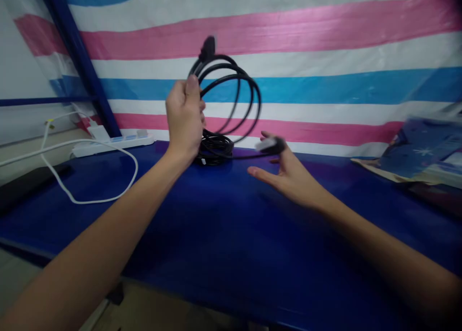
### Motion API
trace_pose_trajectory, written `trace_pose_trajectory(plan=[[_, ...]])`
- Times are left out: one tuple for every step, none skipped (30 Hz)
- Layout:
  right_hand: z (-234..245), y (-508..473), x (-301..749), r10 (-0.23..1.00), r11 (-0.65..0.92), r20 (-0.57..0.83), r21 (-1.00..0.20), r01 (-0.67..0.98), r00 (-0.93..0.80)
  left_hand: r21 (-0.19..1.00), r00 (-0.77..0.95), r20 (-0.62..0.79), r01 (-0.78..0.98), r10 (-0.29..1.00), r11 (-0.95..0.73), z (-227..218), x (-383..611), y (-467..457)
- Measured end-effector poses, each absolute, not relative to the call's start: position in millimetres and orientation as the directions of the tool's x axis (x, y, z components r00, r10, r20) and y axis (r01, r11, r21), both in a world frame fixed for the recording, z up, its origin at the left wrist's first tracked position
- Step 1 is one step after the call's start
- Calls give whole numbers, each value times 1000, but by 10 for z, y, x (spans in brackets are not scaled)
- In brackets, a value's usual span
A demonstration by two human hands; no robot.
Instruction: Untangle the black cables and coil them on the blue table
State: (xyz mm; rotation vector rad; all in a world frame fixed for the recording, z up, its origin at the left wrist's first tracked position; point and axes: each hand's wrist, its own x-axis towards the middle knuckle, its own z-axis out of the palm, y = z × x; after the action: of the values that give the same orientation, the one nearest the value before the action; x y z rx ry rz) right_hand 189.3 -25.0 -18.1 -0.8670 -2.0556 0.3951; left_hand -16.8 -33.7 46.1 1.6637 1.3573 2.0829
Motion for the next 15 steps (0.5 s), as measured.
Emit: trace_pose_trajectory(plan=[[-158,-282,1859,691,722,617,-581,375,-375,762,-399,642,241,655,-601,464,-48,-362],[-133,-305,1839,699,715,634,-618,326,-331,805,-398,567,84,721,-587,455,65,-384],[-106,-316,1834,720,694,639,-659,289,-271,843,-360,478,-65,801,-533,435,167,-404],[-80,-317,1846,745,667,633,-695,269,-210,882,-275,377,-186,885,-433,406,255,-422],[-53,-308,1873,766,640,624,-721,265,-153,911,-166,266,-278,950,-304,367,330,-440],[-28,-293,1913,779,620,618,-736,271,-105,925,-52,155,-343,987,-163,320,394,-455],[-5,-270,1965,786,605,614,-743,286,-70,923,41,50,-383,998,-30,264,450,-466],[15,-243,2024,793,592,607,-745,309,-54,912,108,-46,-400,993,86,199,501,-472],[33,-212,2088,799,578,598,-739,346,-59,901,145,-127,-397,981,176,129,549,-471],[48,-177,2154,808,563,583,-719,408,-88,897,154,-185,-377,970,231,54,594,-461],[60,-140,2220,813,550,568,-674,494,-129,911,147,-218,-323,965,256,-21,634,-443],[70,-102,2284,811,539,558,-599,592,-174,936,132,-229,-242,965,255,-91,665,-413],[79,-65,2343,802,530,558,-504,681,-211,959,117,-224,-149,968,240,-152,682,-374],[86,-33,2396,789,523,566,-414,745,-239,972,112,-216,-66,970,224,-196,681,-326],[94,-6,2441,775,523,581,-364,771,-251,981,110,-192,18,975,191,-221,658,-272]])
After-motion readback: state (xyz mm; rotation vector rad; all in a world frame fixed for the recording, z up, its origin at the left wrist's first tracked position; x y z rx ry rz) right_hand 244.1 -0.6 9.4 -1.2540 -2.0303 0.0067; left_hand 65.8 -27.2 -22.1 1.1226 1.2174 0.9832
